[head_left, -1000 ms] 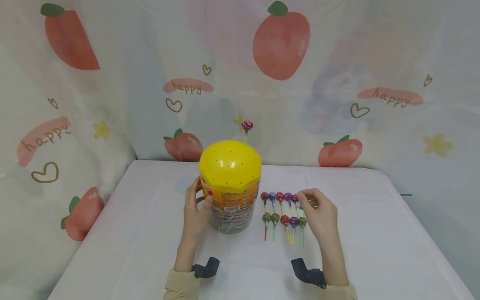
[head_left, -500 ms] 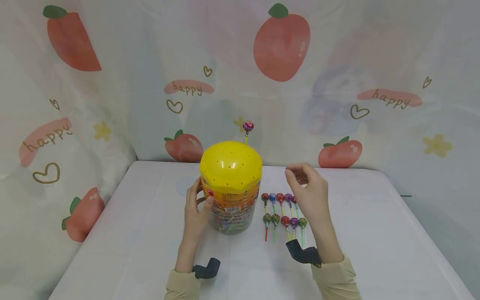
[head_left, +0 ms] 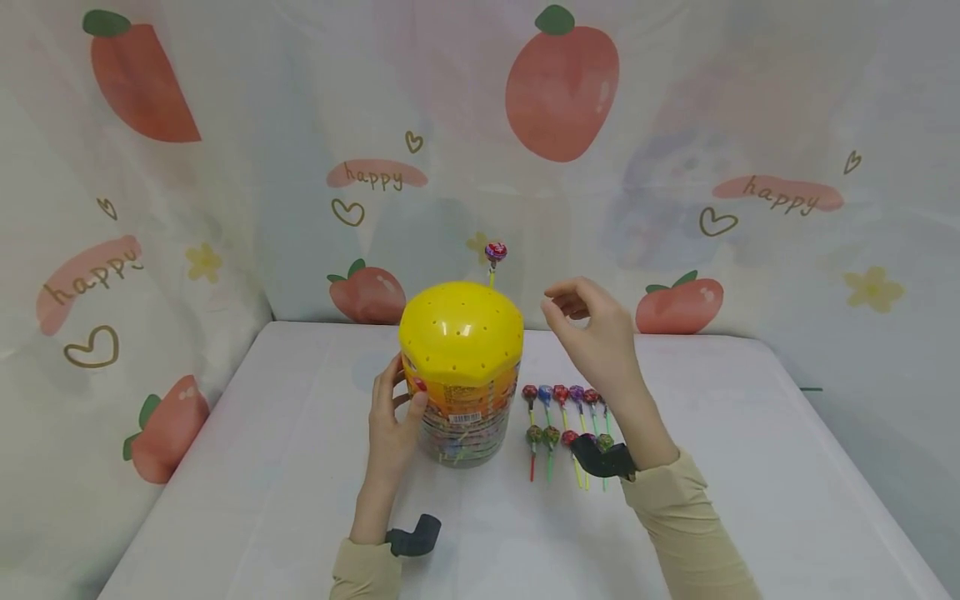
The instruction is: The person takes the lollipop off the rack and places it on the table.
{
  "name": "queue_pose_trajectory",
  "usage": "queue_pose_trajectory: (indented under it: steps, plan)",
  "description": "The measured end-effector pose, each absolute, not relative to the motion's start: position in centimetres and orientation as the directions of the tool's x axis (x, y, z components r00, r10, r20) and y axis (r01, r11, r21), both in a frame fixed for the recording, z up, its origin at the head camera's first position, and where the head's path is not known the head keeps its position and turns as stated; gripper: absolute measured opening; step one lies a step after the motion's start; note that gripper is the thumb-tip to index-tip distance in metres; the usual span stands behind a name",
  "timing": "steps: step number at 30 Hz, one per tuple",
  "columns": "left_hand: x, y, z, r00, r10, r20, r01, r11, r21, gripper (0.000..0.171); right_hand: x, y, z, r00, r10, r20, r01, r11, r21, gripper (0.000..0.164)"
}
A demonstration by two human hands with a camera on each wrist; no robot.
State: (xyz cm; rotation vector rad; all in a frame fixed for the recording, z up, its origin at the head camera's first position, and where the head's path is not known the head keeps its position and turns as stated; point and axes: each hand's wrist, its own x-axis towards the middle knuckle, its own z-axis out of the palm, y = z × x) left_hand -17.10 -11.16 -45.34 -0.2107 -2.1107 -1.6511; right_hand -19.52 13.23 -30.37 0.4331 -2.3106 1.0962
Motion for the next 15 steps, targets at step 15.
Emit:
queue_pose_trajectory:
  steps: [15]
  plan:
    - [-17.2, -11.2, -45.5, -0.879, -0.148, 0.454, 0.403, 0.277, 0.872, 0.061, -22.4, 11.4, -28.9, -0.786, -0.117, 0.608, -0.552, 0.577, -0.602, 0.032]
